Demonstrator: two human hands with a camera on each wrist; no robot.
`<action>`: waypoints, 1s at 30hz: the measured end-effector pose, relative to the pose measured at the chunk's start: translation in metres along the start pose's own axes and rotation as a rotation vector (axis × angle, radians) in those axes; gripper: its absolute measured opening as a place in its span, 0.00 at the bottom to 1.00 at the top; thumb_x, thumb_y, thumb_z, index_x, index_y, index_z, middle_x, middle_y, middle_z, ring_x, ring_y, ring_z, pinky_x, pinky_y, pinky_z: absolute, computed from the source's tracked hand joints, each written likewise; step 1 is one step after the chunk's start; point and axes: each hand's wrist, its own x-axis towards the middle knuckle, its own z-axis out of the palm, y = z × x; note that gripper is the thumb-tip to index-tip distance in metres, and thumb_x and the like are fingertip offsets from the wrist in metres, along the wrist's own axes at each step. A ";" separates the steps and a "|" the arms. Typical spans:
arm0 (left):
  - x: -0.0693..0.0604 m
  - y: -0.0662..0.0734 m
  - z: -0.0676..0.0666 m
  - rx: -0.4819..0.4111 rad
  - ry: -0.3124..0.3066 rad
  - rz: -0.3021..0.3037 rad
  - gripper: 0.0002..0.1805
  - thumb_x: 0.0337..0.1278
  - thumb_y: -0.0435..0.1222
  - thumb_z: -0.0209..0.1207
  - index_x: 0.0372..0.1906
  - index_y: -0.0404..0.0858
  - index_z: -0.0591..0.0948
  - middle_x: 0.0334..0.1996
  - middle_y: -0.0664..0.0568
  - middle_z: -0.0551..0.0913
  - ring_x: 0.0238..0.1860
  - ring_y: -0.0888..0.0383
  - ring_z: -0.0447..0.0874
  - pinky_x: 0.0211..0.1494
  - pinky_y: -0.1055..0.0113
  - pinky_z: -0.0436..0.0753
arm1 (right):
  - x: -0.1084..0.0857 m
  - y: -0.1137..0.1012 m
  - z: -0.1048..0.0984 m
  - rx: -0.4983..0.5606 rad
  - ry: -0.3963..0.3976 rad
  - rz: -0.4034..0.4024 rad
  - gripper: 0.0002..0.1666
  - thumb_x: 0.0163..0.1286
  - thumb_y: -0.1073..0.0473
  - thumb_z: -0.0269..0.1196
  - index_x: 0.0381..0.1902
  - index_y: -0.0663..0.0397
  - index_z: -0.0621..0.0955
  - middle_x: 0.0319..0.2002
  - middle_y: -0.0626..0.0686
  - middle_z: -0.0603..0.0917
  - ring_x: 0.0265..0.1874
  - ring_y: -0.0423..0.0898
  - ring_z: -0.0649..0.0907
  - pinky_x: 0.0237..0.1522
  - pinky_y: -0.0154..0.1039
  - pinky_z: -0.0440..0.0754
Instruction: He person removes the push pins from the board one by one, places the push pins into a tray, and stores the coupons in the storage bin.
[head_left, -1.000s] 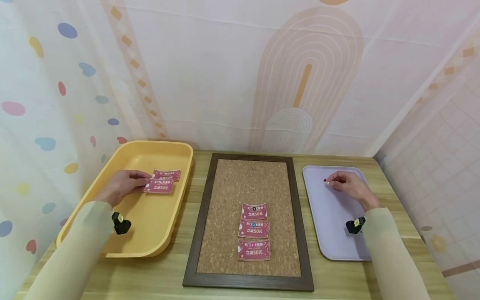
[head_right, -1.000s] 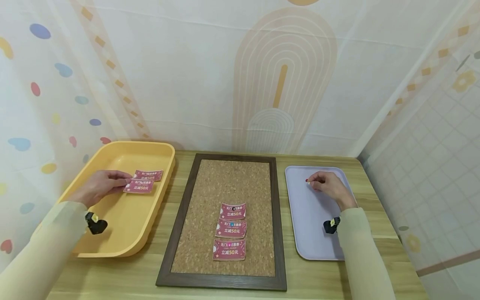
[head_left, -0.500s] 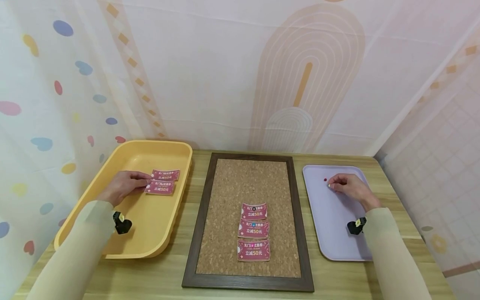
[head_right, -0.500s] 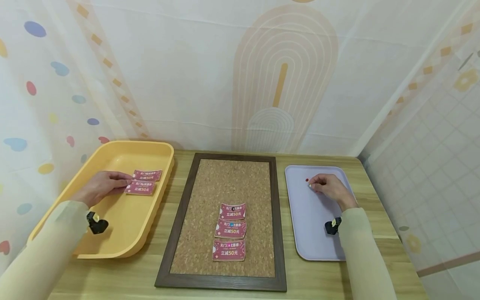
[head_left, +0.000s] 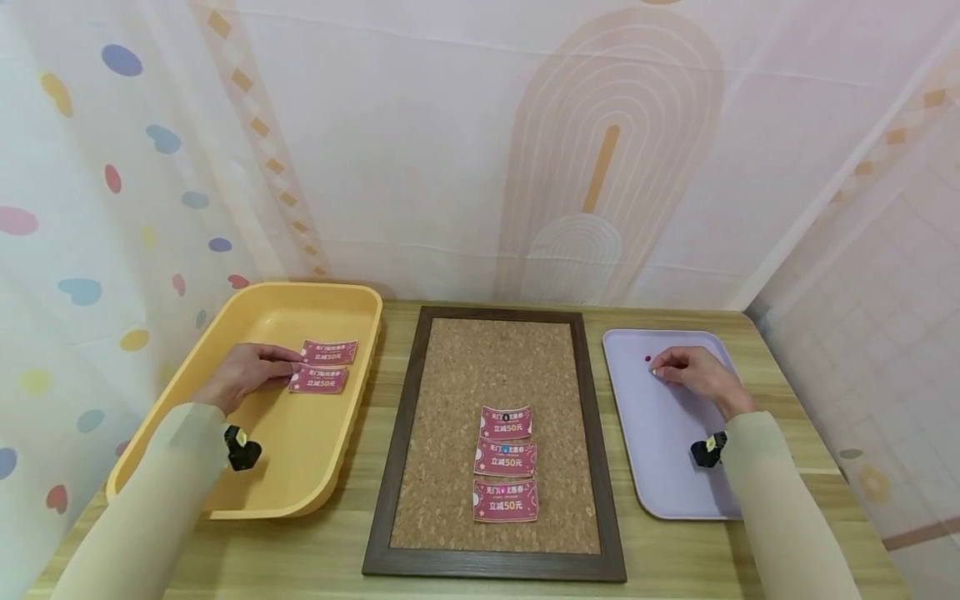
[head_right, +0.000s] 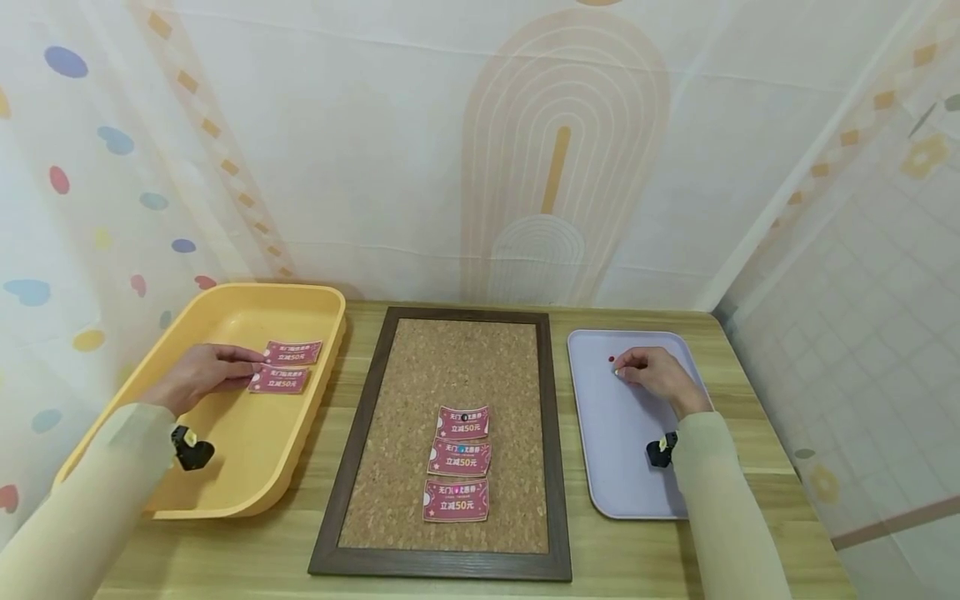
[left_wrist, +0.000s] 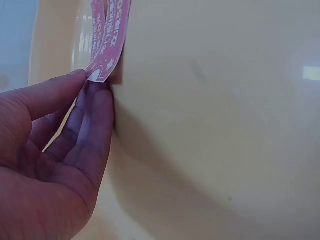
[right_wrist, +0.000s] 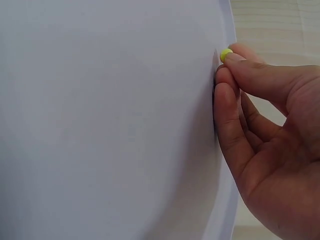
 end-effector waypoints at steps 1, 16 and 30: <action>-0.001 0.001 -0.001 0.006 0.000 0.005 0.24 0.74 0.32 0.59 0.65 0.18 0.74 0.45 0.50 0.87 0.39 0.63 0.86 0.47 0.66 0.87 | 0.000 0.000 0.000 -0.002 -0.002 -0.002 0.07 0.72 0.70 0.64 0.44 0.70 0.85 0.41 0.60 0.86 0.34 0.42 0.77 0.34 0.31 0.76; -0.036 0.047 0.004 0.273 0.104 0.210 0.29 0.77 0.47 0.56 0.67 0.28 0.74 0.65 0.32 0.76 0.62 0.40 0.76 0.62 0.51 0.77 | -0.006 -0.002 -0.006 -0.015 0.001 -0.071 0.10 0.72 0.70 0.64 0.48 0.71 0.84 0.52 0.68 0.86 0.35 0.37 0.79 0.36 0.30 0.78; -0.070 0.119 0.081 0.176 0.128 0.455 0.17 0.75 0.38 0.60 0.59 0.32 0.81 0.53 0.39 0.85 0.52 0.48 0.84 0.48 0.74 0.81 | -0.025 -0.039 0.004 0.036 0.119 -0.150 0.13 0.77 0.65 0.61 0.50 0.72 0.82 0.37 0.60 0.86 0.35 0.46 0.83 0.37 0.32 0.81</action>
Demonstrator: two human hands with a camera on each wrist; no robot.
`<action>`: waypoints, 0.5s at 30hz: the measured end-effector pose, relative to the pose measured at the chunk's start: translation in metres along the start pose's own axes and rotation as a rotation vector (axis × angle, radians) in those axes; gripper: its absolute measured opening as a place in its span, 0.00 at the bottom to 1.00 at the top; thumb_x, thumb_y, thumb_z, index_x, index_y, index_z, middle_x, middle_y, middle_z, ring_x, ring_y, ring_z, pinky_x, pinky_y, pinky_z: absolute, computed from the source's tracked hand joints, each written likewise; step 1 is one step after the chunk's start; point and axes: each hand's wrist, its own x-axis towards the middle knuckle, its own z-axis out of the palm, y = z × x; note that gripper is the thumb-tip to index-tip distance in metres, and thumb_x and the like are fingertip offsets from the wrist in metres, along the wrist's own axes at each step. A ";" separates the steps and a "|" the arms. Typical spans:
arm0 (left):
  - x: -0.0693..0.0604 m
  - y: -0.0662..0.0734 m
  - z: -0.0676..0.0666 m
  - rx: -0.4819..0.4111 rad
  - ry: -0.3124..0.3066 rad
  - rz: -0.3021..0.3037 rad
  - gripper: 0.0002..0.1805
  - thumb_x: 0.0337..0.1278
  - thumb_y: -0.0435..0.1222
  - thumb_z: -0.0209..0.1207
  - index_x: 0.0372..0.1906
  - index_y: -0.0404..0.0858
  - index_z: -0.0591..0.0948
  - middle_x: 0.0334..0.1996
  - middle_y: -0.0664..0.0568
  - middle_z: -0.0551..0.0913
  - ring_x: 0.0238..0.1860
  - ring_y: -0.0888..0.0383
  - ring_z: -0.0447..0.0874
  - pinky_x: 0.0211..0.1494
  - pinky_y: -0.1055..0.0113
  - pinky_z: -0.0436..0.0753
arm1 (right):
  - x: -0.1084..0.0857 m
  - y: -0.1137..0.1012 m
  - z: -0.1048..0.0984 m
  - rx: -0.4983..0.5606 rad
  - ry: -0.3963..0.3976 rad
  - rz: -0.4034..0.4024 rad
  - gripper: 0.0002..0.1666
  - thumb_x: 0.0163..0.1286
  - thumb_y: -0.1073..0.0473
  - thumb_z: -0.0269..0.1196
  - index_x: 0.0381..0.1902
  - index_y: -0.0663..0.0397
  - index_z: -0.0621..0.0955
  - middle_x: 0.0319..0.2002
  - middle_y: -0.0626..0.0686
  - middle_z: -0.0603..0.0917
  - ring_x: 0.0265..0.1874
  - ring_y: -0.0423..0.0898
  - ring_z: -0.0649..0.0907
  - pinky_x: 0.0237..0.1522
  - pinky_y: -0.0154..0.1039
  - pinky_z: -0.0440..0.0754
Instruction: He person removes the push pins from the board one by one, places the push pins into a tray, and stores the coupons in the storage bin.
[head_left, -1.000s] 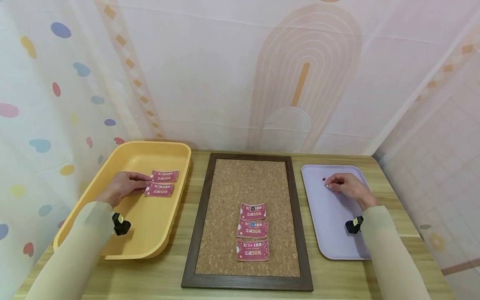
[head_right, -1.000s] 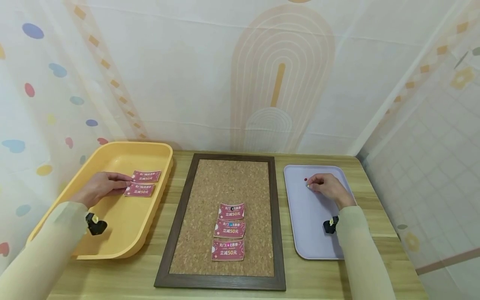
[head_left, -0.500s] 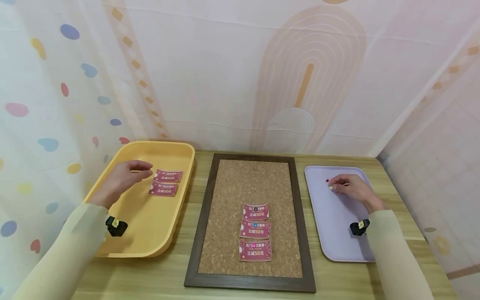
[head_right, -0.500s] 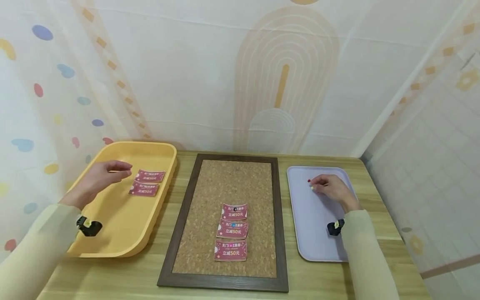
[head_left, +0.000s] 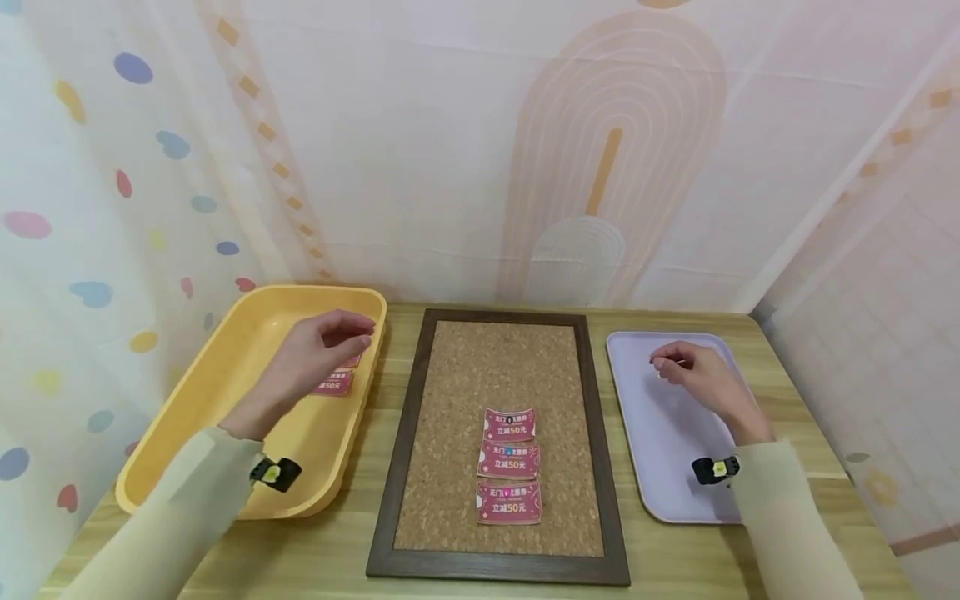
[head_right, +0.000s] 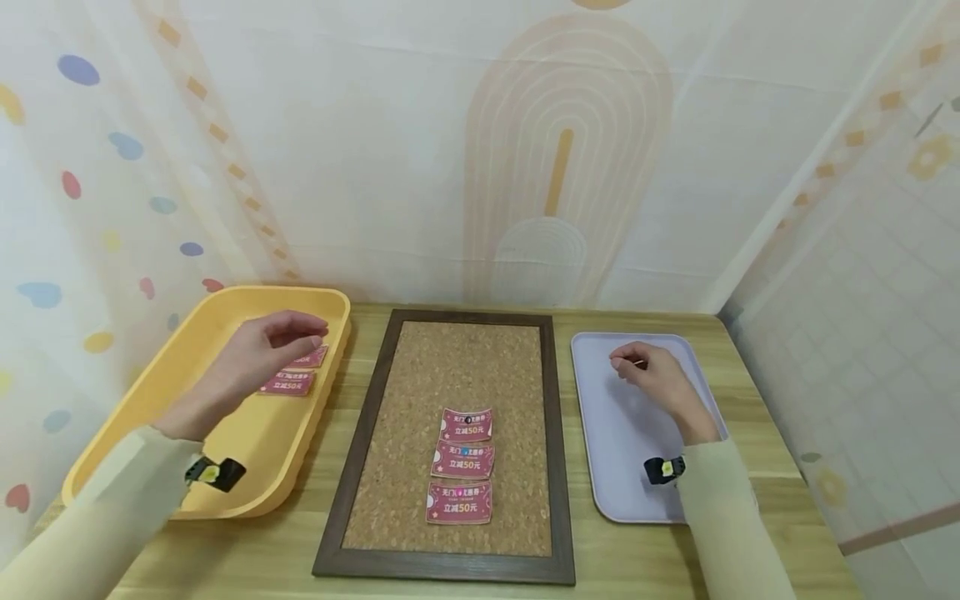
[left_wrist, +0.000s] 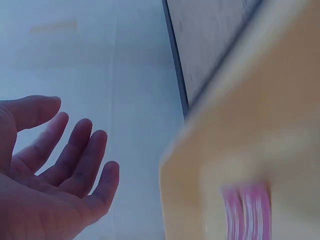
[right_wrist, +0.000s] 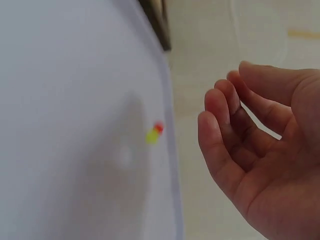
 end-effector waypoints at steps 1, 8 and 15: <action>-0.001 0.003 0.007 -0.010 0.002 0.008 0.16 0.74 0.37 0.60 0.59 0.32 0.82 0.53 0.40 0.86 0.51 0.48 0.84 0.48 0.73 0.82 | 0.000 -0.004 0.003 0.004 0.006 -0.001 0.13 0.77 0.65 0.60 0.51 0.72 0.82 0.38 0.61 0.86 0.36 0.48 0.84 0.37 0.32 0.81; -0.007 0.023 0.056 -0.113 -0.029 0.020 0.14 0.72 0.34 0.62 0.57 0.33 0.83 0.52 0.42 0.86 0.54 0.47 0.84 0.55 0.60 0.84 | -0.002 -0.035 0.027 0.052 0.028 -0.064 0.11 0.76 0.67 0.61 0.50 0.71 0.82 0.40 0.64 0.86 0.37 0.51 0.85 0.38 0.32 0.81; -0.010 0.030 0.099 -0.154 -0.104 -0.008 0.14 0.72 0.33 0.61 0.57 0.32 0.81 0.53 0.39 0.84 0.54 0.46 0.83 0.57 0.52 0.84 | -0.001 -0.062 0.052 0.082 -0.008 -0.111 0.10 0.76 0.64 0.64 0.49 0.66 0.84 0.39 0.56 0.86 0.34 0.41 0.80 0.36 0.34 0.78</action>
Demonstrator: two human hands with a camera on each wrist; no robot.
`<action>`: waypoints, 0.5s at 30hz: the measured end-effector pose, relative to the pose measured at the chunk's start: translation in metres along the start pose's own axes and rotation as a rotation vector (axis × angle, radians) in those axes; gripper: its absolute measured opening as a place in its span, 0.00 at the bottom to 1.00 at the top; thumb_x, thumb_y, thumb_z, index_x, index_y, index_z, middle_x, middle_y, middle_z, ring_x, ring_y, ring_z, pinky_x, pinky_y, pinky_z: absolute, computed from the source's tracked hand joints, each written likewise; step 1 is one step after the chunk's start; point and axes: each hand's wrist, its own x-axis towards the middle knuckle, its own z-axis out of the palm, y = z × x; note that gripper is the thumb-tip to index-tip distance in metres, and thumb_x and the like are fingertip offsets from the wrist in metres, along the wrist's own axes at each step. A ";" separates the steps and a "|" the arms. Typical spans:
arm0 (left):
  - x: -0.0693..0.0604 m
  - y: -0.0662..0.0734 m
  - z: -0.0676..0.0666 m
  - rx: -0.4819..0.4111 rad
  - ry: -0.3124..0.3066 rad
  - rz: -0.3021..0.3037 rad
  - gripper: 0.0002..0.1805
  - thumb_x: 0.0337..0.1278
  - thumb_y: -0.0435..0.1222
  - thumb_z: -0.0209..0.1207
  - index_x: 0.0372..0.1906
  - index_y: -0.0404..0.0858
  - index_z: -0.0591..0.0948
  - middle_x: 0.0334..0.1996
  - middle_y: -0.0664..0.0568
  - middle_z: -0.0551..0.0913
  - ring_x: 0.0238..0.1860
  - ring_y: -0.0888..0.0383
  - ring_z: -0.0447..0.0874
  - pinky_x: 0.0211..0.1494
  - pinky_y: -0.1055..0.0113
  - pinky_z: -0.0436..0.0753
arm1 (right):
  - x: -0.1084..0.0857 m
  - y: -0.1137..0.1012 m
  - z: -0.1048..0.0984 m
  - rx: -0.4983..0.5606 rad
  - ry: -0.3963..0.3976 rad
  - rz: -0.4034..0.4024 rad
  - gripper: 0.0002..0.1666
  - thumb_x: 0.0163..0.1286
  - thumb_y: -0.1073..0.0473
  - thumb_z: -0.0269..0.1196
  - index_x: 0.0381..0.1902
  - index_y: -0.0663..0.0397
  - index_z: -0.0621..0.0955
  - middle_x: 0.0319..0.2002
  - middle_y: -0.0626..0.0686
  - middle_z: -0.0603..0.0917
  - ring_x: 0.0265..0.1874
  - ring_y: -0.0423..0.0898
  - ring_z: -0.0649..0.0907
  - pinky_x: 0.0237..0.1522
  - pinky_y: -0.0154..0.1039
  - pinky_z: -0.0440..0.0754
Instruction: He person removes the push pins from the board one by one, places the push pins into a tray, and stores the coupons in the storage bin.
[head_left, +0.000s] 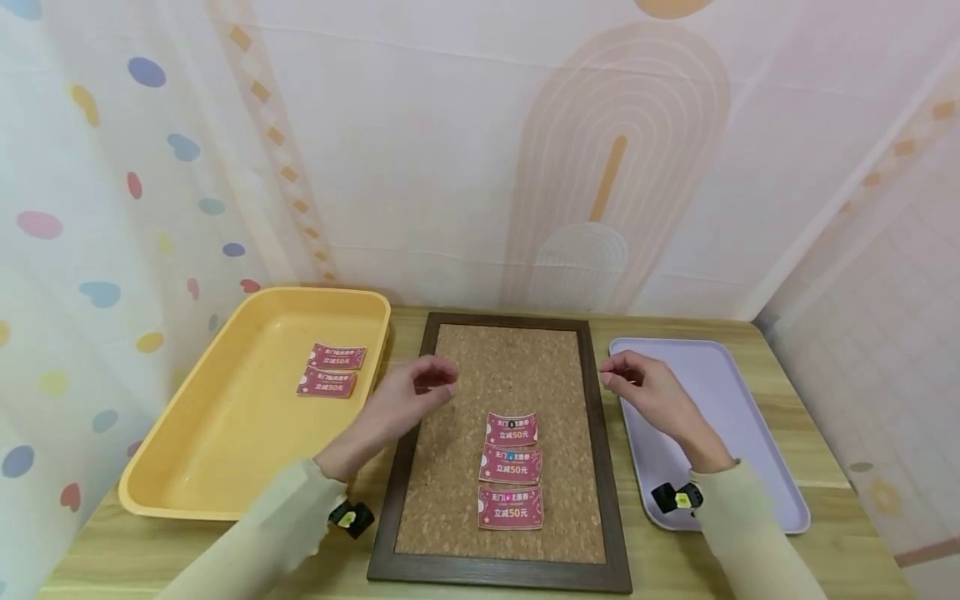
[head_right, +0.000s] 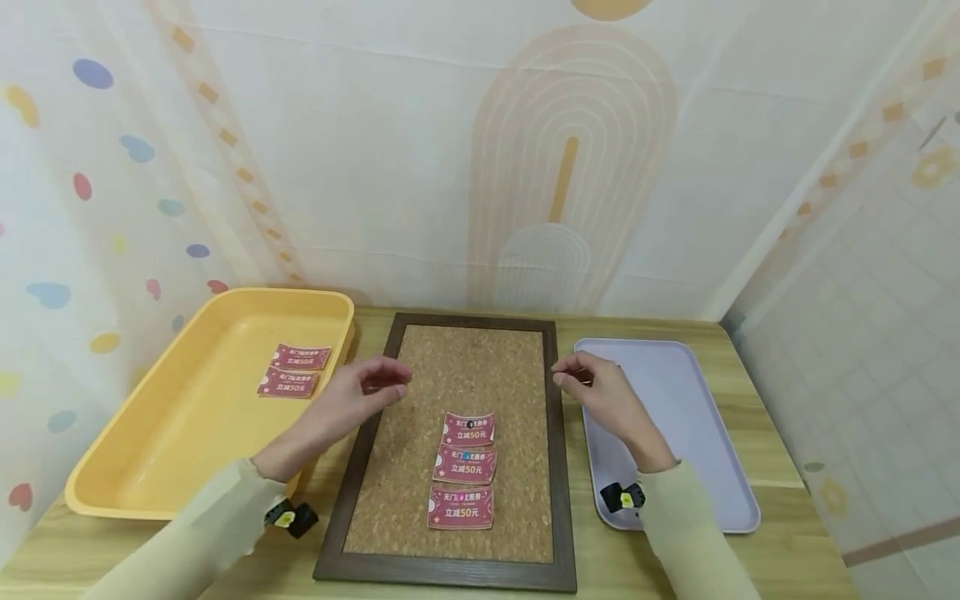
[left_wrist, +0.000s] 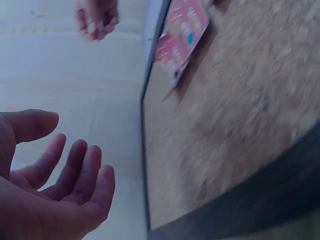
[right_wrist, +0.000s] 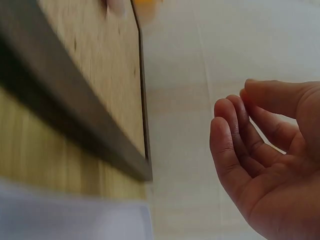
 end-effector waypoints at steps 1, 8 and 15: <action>0.001 -0.001 0.005 -0.005 -0.020 -0.005 0.14 0.72 0.32 0.60 0.57 0.32 0.81 0.53 0.38 0.83 0.54 0.46 0.83 0.57 0.52 0.83 | 0.001 -0.003 0.004 0.008 -0.011 -0.001 0.10 0.76 0.64 0.64 0.49 0.66 0.84 0.39 0.56 0.86 0.34 0.42 0.80 0.36 0.34 0.78; 0.010 -0.011 0.031 0.000 -0.172 0.007 0.15 0.69 0.29 0.60 0.57 0.30 0.79 0.55 0.38 0.81 0.56 0.45 0.80 0.62 0.47 0.80 | 0.009 -0.021 0.030 0.043 -0.103 -0.022 0.09 0.76 0.64 0.63 0.48 0.65 0.83 0.40 0.55 0.86 0.34 0.45 0.80 0.35 0.35 0.78; 0.020 -0.017 0.048 0.049 -0.238 0.023 0.11 0.68 0.28 0.61 0.52 0.32 0.81 0.46 0.44 0.83 0.49 0.49 0.81 0.50 0.55 0.82 | 0.018 -0.031 0.061 0.013 -0.209 -0.080 0.07 0.76 0.64 0.64 0.47 0.62 0.85 0.43 0.51 0.88 0.42 0.45 0.85 0.45 0.40 0.83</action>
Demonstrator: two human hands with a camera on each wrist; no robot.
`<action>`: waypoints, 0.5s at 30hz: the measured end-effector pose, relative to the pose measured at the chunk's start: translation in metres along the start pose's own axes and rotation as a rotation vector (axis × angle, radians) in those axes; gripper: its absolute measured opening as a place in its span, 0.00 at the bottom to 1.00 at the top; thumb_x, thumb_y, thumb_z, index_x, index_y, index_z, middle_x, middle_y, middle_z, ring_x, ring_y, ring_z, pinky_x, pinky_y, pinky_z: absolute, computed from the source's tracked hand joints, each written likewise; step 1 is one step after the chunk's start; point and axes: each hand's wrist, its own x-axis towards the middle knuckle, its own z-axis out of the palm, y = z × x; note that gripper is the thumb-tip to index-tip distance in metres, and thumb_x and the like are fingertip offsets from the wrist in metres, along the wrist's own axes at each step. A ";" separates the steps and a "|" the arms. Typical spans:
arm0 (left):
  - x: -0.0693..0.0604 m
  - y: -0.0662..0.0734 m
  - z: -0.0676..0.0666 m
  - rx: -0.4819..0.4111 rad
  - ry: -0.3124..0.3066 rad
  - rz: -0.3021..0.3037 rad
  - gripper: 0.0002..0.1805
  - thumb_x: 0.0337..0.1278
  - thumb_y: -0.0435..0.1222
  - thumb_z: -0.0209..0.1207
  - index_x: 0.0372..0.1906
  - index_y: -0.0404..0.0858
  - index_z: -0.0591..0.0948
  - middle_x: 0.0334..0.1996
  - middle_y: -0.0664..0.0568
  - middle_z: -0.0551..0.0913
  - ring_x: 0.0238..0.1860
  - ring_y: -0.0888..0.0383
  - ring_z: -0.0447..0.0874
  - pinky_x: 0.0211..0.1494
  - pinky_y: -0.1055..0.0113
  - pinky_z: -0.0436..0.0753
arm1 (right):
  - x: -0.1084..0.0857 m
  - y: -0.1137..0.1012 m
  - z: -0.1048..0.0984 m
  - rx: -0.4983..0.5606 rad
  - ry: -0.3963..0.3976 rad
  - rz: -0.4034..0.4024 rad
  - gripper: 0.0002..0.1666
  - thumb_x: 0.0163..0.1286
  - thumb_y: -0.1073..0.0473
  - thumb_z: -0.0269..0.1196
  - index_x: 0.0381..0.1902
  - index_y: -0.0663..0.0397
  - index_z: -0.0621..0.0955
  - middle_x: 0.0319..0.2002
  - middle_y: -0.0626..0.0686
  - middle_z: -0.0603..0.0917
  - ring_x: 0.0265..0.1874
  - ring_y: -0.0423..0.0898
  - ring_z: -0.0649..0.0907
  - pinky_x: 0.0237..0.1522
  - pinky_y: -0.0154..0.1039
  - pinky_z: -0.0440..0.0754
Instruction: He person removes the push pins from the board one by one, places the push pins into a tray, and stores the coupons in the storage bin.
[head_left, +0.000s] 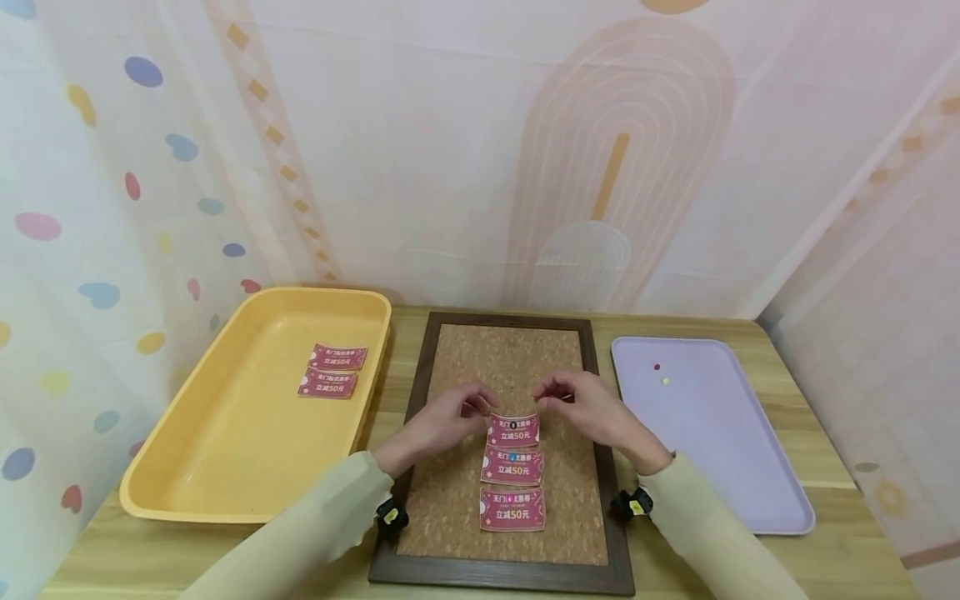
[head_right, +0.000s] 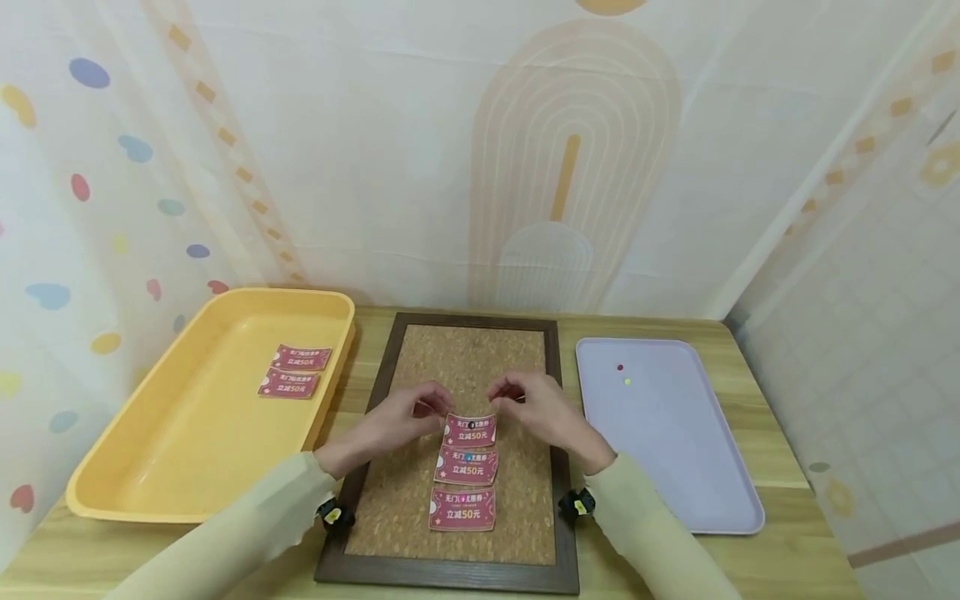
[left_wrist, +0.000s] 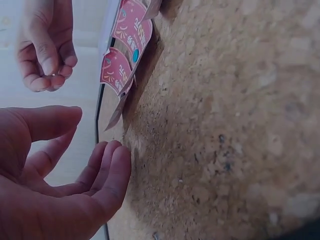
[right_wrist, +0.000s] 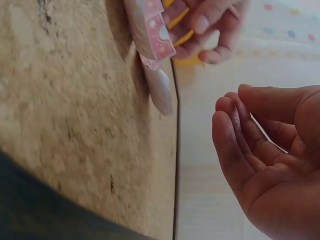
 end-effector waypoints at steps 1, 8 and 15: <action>0.001 0.000 0.001 -0.005 -0.003 -0.011 0.11 0.68 0.28 0.61 0.52 0.32 0.82 0.45 0.44 0.83 0.47 0.50 0.81 0.47 0.57 0.82 | 0.002 0.000 0.003 -0.005 -0.013 -0.002 0.07 0.75 0.64 0.64 0.46 0.61 0.86 0.43 0.51 0.88 0.43 0.45 0.85 0.46 0.41 0.84; 0.009 -0.005 0.005 -0.032 0.010 -0.098 0.10 0.66 0.28 0.61 0.49 0.35 0.83 0.41 0.48 0.84 0.41 0.55 0.80 0.39 0.64 0.79 | 0.014 0.002 0.017 0.014 -0.121 -0.035 0.07 0.74 0.68 0.63 0.46 0.63 0.86 0.41 0.54 0.88 0.39 0.42 0.85 0.43 0.38 0.84; 0.013 -0.008 0.008 0.005 0.057 -0.108 0.08 0.62 0.26 0.63 0.45 0.35 0.85 0.35 0.50 0.86 0.36 0.58 0.81 0.39 0.65 0.78 | 0.022 0.002 0.029 -0.029 -0.207 0.018 0.08 0.72 0.69 0.64 0.44 0.59 0.88 0.36 0.50 0.88 0.33 0.38 0.82 0.35 0.34 0.81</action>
